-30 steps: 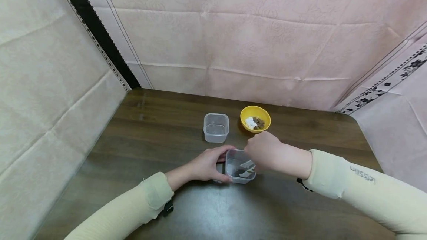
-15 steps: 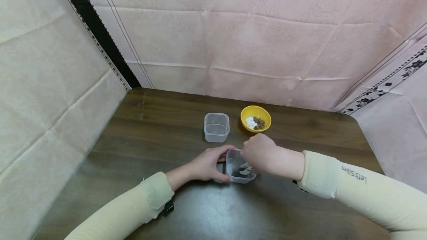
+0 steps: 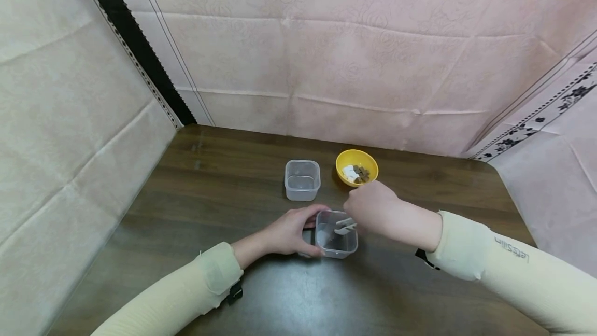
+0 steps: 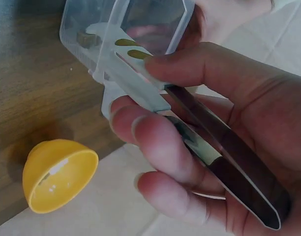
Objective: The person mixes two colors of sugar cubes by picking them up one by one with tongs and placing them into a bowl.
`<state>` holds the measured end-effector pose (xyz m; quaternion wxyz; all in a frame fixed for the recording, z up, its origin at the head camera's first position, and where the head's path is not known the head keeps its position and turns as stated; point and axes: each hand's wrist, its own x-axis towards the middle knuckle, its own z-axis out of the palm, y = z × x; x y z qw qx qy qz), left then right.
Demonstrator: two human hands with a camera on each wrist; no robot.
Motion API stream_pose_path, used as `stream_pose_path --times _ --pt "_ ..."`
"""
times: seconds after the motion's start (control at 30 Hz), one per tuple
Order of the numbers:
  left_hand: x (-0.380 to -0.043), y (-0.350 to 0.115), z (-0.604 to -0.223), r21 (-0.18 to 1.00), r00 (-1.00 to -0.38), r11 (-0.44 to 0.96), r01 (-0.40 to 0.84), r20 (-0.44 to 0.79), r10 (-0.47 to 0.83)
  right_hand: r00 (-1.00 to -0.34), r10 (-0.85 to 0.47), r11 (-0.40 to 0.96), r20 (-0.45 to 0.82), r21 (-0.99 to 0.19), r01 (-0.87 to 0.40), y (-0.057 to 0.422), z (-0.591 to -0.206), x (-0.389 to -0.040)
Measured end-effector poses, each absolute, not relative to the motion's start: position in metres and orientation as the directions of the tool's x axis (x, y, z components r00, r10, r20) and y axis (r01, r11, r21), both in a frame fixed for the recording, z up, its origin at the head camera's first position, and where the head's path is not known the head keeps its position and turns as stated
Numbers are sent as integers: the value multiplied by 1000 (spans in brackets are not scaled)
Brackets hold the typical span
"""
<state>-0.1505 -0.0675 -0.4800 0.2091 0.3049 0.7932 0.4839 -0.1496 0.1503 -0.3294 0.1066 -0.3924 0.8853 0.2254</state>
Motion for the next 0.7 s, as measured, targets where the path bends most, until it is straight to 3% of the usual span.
stream_pose_path --times 0.3,0.7 --pt "-150 -68 -479 883 -735 371 288 -45 677 -698 -657 632 -284 297 -716 168 -318 -149" --pt "-149 -67 -481 892 -735 345 291 -23 678 -653 -754 599 -76 328 -730 183 -306 -135"
